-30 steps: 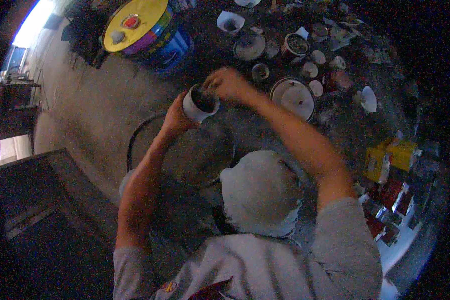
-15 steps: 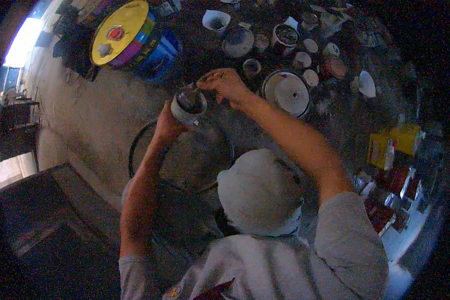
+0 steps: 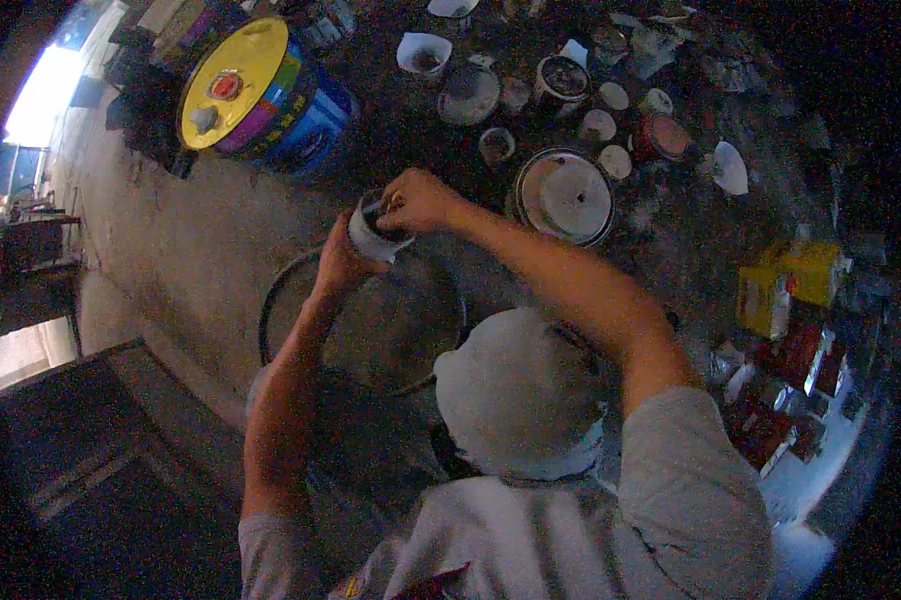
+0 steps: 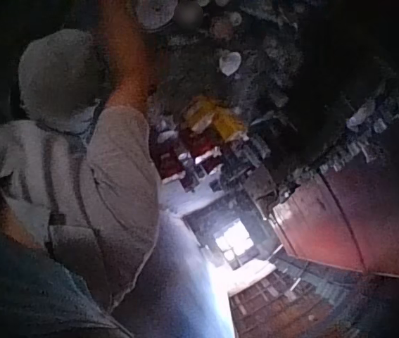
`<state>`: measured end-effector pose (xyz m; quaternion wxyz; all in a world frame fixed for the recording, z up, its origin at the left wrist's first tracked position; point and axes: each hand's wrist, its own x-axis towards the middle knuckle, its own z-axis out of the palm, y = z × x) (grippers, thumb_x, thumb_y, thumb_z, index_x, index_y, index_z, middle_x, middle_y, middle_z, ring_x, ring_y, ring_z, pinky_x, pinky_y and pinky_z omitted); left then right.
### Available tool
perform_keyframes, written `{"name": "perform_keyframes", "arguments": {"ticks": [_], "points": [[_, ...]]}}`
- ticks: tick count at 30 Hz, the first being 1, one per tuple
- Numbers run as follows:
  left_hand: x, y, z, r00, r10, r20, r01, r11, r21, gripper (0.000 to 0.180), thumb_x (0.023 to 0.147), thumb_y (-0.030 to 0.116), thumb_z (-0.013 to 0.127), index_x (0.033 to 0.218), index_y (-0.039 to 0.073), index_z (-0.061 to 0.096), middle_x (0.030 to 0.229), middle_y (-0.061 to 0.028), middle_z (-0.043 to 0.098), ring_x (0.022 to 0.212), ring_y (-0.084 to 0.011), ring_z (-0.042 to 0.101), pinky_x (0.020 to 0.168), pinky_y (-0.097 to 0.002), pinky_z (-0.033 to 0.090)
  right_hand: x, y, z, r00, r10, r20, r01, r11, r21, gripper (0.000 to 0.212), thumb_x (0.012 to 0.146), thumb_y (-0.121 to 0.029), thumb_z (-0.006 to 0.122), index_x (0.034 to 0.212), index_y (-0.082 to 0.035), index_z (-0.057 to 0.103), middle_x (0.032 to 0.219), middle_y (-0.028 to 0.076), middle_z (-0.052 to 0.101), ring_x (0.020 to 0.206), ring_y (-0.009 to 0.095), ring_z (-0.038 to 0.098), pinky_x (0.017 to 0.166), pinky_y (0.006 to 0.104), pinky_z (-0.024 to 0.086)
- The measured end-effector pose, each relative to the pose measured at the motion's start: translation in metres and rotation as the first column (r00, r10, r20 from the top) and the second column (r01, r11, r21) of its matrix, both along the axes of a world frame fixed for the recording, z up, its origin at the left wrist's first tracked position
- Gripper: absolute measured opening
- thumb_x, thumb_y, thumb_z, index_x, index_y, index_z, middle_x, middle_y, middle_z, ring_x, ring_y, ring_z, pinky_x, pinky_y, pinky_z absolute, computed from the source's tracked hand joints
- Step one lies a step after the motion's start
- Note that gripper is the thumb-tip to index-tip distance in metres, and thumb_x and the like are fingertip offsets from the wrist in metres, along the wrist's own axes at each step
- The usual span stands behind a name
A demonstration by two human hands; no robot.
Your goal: The person walks through a workshop, picks up a paint sprayer, and sits on the floor. They pour paint from a large can into the sprayer's cup, stir the paint, and attach the cup to the sprayer.
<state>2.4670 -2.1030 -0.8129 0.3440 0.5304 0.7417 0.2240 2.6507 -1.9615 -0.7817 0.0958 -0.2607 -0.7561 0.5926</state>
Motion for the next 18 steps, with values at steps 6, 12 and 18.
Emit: {"name": "perform_keyframes", "arguments": {"ticks": [6, 12, 18], "points": [[-0.009, 0.012, -0.041, 0.804, 0.057, 0.592, -0.034, 0.998, -0.05, 0.099, 0.045, 0.0, 0.085, 0.136, 0.006, 0.045, 0.125, -0.0102, 0.062, 0.117, -0.0285, 0.057, 0.1, -0.0401, 0.045, 0.005, -0.007, -0.039, 0.961, -0.267, 0.077, 0.275, 0.955, -0.115, 0.036, 0.074, -0.033, 0.078, 0.084, 0.001, 0.073, 0.079, 0.015, 0.072, 0.066, 0.022, 0.069, 0.06, 0.0359, 0.055], [-0.03, 0.033, -0.06, 0.777, 0.038, 0.628, 0.105, 0.976, -0.189, 0.11, 0.04, -0.001, 0.09, 0.139, 0.007, 0.044, 0.127, -0.007, 0.061, 0.119, -0.0239, 0.056, 0.1, -0.0401, 0.045, -0.003, -0.01, -0.038, 0.944, -0.33, 0.022, 0.331, 0.941, -0.075, 0.034, 0.074, -0.032, 0.076, 0.08, 0.001, 0.073, 0.077, 0.015, 0.071, 0.066, 0.025, 0.069, 0.063, 0.0367, 0.055], [-0.047, 0.015, -0.06, 0.924, -0.153, 0.35, 0.228, 0.956, -0.184, 0.098, 0.053, 0.003, 0.089, 0.14, 0.006, 0.043, 0.13, -0.0083, 0.06, 0.114, -0.0237, 0.059, 0.094, -0.0384, 0.049, -0.008, -0.009, -0.052, 0.965, -0.26, 0.032, 0.262, 0.961, -0.09, 0.027, 0.071, -0.026, 0.078, 0.083, -0.002, 0.075, 0.078, 0.014, 0.072, 0.069, 0.024, 0.07, 0.066, 0.037, 0.055]]}}
